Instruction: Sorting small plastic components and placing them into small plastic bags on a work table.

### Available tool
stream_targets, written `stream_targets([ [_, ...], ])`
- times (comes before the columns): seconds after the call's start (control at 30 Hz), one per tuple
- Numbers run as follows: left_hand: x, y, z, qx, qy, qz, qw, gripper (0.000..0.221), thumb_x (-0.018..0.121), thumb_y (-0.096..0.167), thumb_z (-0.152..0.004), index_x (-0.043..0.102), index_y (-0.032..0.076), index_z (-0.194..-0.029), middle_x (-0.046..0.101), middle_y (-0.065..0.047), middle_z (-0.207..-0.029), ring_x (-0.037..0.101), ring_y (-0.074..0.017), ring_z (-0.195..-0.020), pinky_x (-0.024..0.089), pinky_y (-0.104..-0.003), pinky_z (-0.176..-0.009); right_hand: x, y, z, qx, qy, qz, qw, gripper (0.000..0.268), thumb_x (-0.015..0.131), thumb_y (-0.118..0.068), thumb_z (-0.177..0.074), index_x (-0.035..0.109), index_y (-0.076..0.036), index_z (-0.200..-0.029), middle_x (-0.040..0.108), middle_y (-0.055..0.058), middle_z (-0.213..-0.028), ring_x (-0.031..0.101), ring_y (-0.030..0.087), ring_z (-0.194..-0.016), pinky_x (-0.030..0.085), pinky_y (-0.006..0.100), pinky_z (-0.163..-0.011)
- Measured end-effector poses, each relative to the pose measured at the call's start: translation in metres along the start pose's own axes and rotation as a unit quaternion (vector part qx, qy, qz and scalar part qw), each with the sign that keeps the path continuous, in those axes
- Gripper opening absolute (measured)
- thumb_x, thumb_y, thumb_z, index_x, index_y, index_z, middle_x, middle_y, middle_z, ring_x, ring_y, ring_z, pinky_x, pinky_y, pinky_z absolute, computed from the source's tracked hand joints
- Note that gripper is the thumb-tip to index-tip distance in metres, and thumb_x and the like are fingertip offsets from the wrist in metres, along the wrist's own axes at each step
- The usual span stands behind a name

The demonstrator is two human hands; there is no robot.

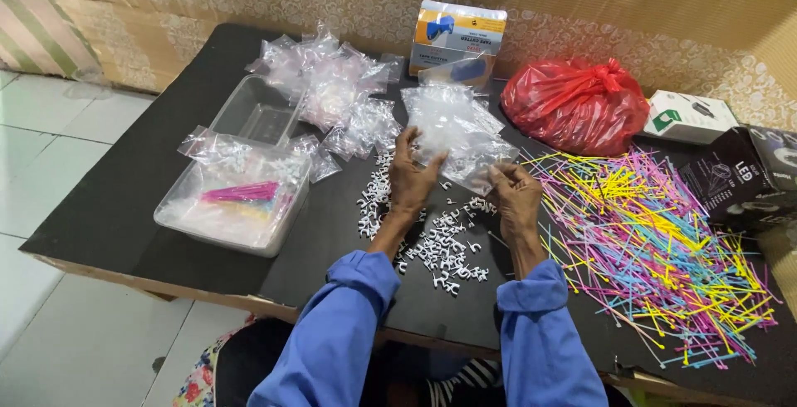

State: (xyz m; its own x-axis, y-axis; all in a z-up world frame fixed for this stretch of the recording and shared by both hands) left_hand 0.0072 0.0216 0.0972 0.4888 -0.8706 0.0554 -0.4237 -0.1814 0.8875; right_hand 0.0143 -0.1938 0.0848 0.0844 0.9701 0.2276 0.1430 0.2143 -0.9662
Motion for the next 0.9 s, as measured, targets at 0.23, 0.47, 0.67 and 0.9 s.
stream_targets([
  [0.23,0.022,0.029,0.027,0.309,-0.004,-0.26,0.915,0.067,0.074,0.064,-0.082,0.063,0.015,-0.127,0.063,-0.012,-0.132,0.063,-0.0307,-0.116,0.043,-0.048,-0.103,-0.005,0.025,-0.015,-0.077,0.006,0.074,0.994,0.021,0.073,-0.01,-0.096,0.063,0.002,-0.111,0.071,0.014,-0.081,0.073,0.019,-0.073,0.063,0.032,-0.063],
  [0.47,0.035,0.013,0.036,0.358,-0.065,-0.275,0.89,0.023,0.075,0.044,-0.085,0.07,0.025,-0.097,0.064,0.001,-0.104,0.066,-0.0215,-0.095,0.045,-0.041,-0.093,0.008,0.014,-0.008,-0.076,-0.029,0.088,0.993,0.013,0.069,-0.014,-0.099,0.07,-0.001,-0.103,0.072,0.015,-0.079,0.073,0.02,-0.072,0.064,0.035,-0.066],
  [0.67,0.034,0.018,0.036,0.354,-0.085,-0.272,0.891,0.033,0.076,0.044,-0.083,0.07,0.024,-0.109,0.065,0.0,-0.1,0.066,-0.0204,-0.085,0.045,-0.039,-0.09,0.004,0.019,-0.013,-0.081,-0.035,0.092,0.992,0.012,0.072,-0.014,-0.097,0.076,-0.002,-0.1,0.072,0.013,-0.076,0.072,0.017,-0.075,0.064,0.034,-0.071],
  [0.9,0.041,-0.012,0.033,0.337,-0.069,-0.263,0.901,0.015,0.072,0.017,-0.086,0.071,0.022,-0.101,0.069,-0.001,-0.086,0.071,-0.0206,-0.083,0.048,-0.033,-0.089,0.025,-0.008,0.005,-0.085,-0.046,0.071,0.993,0.012,0.073,-0.009,-0.095,0.075,0.001,-0.101,0.074,0.014,-0.081,0.071,0.018,-0.078,0.064,0.037,-0.072],
])
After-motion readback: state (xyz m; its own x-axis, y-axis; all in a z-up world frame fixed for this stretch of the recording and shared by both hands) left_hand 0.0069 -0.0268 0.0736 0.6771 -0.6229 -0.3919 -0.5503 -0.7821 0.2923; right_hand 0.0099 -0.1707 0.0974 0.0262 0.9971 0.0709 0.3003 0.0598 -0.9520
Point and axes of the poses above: each hand's wrist, its own z-axis away from the middle knuckle, its own x-axis out of the palm, y = z × x, the point moved 7 cm from there along -z, towards the middle knuckle
